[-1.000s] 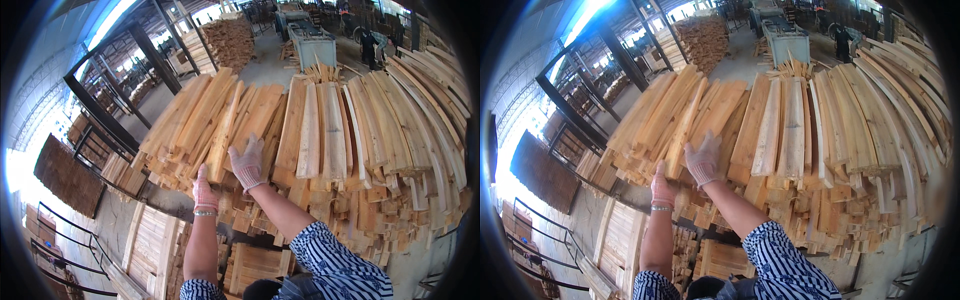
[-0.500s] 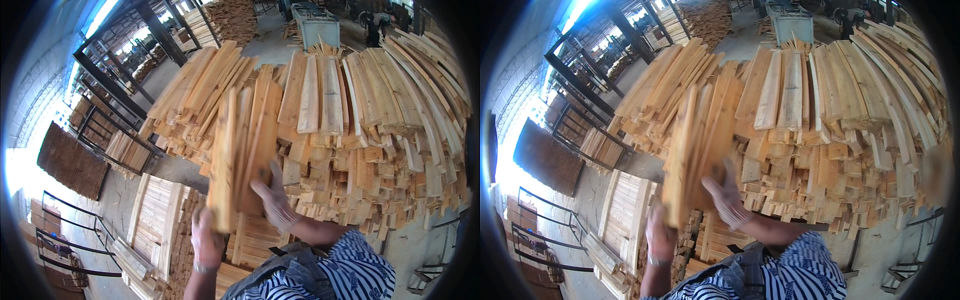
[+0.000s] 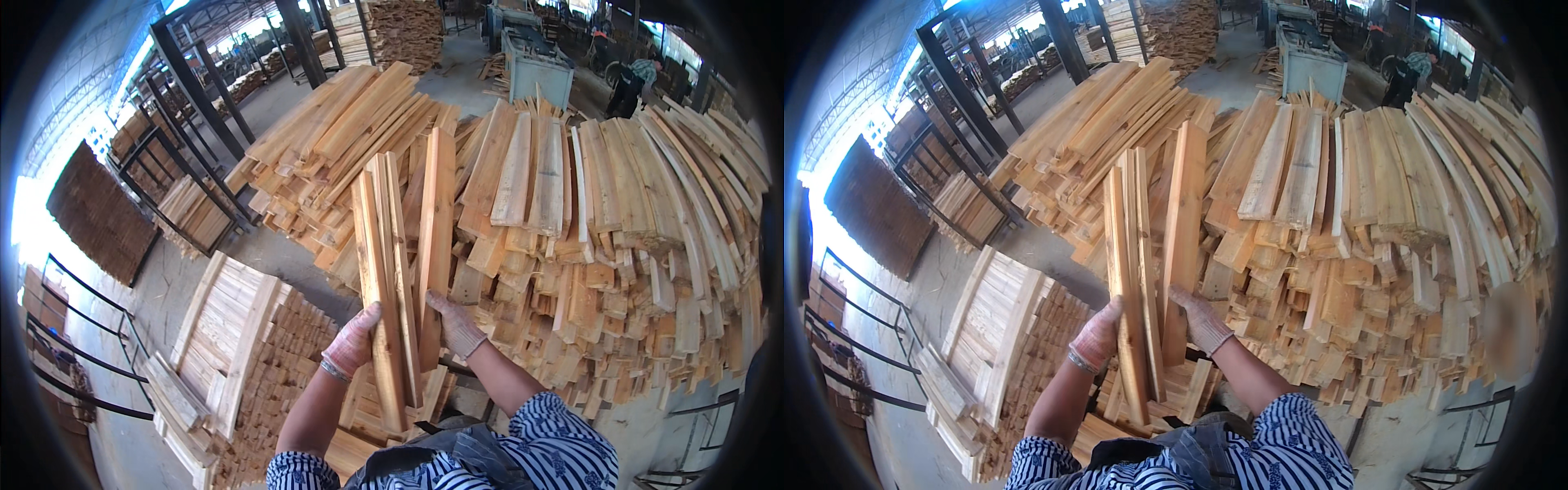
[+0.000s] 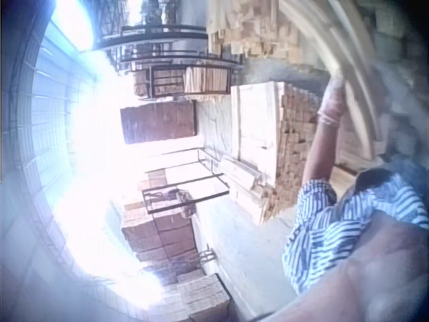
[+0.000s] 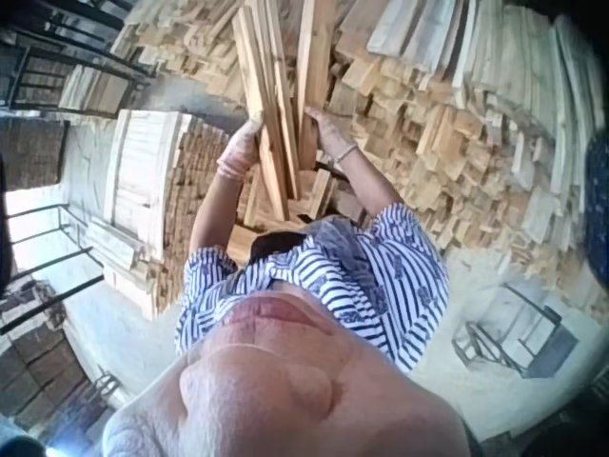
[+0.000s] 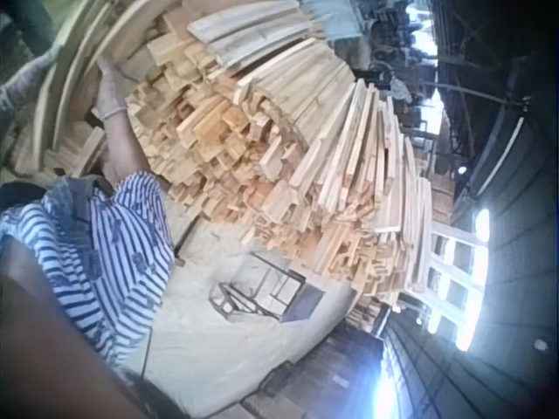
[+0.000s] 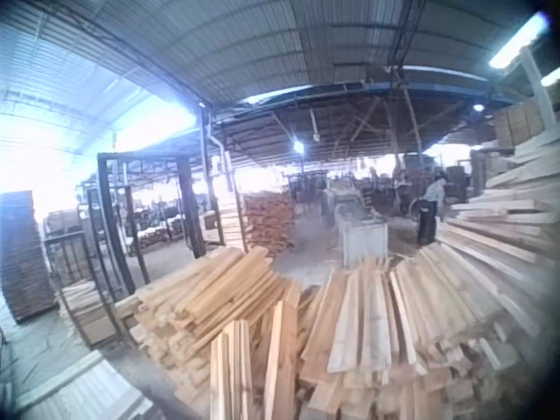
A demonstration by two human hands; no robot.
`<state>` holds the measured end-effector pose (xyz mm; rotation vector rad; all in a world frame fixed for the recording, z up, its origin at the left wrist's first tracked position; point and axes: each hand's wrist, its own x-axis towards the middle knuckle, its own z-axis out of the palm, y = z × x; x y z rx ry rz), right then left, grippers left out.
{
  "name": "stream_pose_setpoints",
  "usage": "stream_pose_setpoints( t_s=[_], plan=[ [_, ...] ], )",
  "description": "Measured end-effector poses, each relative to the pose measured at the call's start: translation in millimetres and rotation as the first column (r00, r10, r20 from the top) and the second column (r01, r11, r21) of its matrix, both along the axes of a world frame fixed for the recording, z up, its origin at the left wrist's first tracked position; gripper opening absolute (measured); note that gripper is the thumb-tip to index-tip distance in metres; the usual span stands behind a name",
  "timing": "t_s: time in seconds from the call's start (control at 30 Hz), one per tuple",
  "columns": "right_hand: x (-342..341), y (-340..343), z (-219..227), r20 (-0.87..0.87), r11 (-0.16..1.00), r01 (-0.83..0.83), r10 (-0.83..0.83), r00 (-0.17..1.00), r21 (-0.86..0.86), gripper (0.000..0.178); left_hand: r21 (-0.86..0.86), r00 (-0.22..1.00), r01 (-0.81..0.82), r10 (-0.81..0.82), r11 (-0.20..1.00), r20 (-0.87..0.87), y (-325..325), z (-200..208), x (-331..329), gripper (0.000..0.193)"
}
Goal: The person repeatedly picks up small wooden planks from a large pile and stacks them onto a pallet. The person uses both hands to gather the planks and carefully aligns them in a neat stack on the pallet.
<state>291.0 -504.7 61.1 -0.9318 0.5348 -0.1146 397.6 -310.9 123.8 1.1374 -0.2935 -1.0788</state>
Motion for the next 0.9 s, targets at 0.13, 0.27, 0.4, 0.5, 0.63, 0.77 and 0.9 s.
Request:
stream_pose_setpoints(
  t_s=[0.13,0.27,0.4,0.5,0.63,0.77,0.9],
  plan=[
    [-29.5,13.3,17.1,-0.018,0.999,0.002,-0.001,1.000,0.033,0.061,-0.033,0.987,-0.159,0.159,0.987,0.010,6.0,10.8,-48.7,0.070],
    [-56.2,39.6,47.6,0.014,0.926,-0.050,0.059,0.998,-0.374,0.068,0.020,0.955,-0.254,0.248,0.967,0.161,33.9,21.1,-83.5,0.071],
    [-59.8,56.4,64.1,0.038,0.859,-0.187,0.233,0.972,-0.477,0.062,-0.069,0.920,-0.326,0.334,0.943,0.207,71.6,29.1,-107.0,0.081],
    [-73.7,64.5,88.5,-0.197,0.718,-0.429,0.388,0.900,-0.548,0.064,-0.171,0.889,-0.445,0.456,0.879,0.033,106.3,27.1,-139.3,0.084],
    [-83.4,101.2,54.8,-0.259,0.643,-0.573,0.521,0.814,-0.509,0.079,0.099,0.757,-0.632,0.639,0.769,-0.133,124.3,-15.1,-192.9,0.094],
    [-85.7,151.8,23.2,-0.587,0.332,-0.863,0.634,0.503,-0.381,0.090,0.255,0.578,-0.685,0.722,0.683,-0.381,144.7,-87.5,-244.5,0.081],
    [-98.4,166.0,-80.3,-0.664,0.179,-0.978,0.720,0.202,-0.103,0.060,0.257,0.301,-0.668,0.569,0.698,-0.765,159.1,-163.2,-287.3,0.045]
  ],
)
